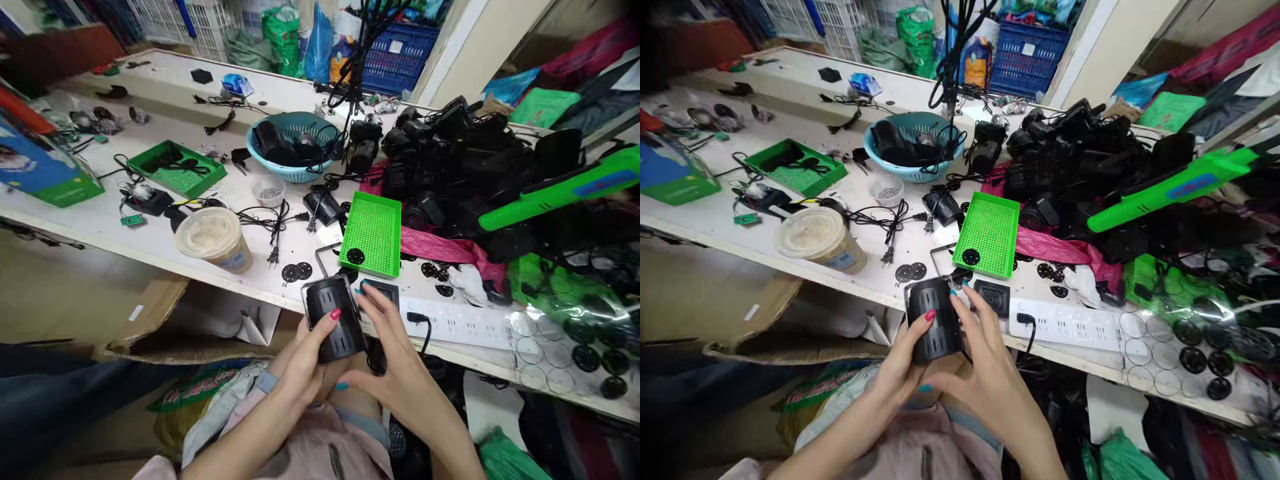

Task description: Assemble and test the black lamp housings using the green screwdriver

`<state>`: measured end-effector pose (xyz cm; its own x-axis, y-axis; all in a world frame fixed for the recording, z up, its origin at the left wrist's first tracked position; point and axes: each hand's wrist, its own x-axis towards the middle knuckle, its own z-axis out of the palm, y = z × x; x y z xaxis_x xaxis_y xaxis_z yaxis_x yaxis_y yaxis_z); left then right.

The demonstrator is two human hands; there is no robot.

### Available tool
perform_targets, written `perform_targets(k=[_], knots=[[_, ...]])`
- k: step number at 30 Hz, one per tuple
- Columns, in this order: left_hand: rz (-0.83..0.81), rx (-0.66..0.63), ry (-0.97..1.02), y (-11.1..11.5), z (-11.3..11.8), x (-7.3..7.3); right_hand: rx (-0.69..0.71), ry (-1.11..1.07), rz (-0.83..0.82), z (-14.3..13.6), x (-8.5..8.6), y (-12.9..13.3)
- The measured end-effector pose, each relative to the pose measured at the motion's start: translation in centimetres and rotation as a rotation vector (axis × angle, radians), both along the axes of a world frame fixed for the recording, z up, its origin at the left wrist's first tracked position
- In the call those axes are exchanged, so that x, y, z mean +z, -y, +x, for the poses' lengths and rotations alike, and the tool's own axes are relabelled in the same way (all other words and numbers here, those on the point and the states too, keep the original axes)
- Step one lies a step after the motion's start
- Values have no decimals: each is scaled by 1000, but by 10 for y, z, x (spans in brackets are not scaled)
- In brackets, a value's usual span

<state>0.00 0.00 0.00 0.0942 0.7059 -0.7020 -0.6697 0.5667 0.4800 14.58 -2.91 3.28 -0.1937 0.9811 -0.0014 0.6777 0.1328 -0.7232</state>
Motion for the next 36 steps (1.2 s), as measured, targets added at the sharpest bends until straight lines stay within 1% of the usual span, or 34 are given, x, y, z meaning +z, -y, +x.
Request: perform_targets(k=[3, 4, 6, 8, 11, 14, 17, 21, 26, 29, 32, 34, 36], knots=[[-41, 48, 23, -12, -5, 0, -193, -22, 37, 4, -19, 12], [-42, 50, 36, -15, -6, 0, -233, -31, 40, 4, -23, 15], [-14, 25, 84, -19, -7, 0, -269, -54, 20, 2, -29, 20], [-1, 8, 112, -19, -6, 1, -272, -83, 28, -2, -30, 23], [-4, -1, 143, -17, -3, 1, -251, -79, 128, -7, -28, 24], [6, 9, 151, -15, 0, 2, -207, 24, 258, -9, -26, 23], [19, 36, 115, -15, 1, 2, -144, 141, 335, -8, -26, 21], [6, 53, 80, -15, 0, 2, -90, 219, 382, -7, -26, 19], [-9, 63, 86, -13, 4, 1, 4, 242, 369, -15, -22, 17], [-12, 84, 54, -12, 6, 1, -28, 203, 370, -19, -21, 17], [23, 49, 84, -14, 7, 1, -62, 158, 369, -18, -22, 18], [19, 36, 92, -15, 5, 2, -107, 134, 374, -15, -23, 19], [10, 51, 81, -16, 4, 2, -162, 115, 359, -12, -25, 20]])
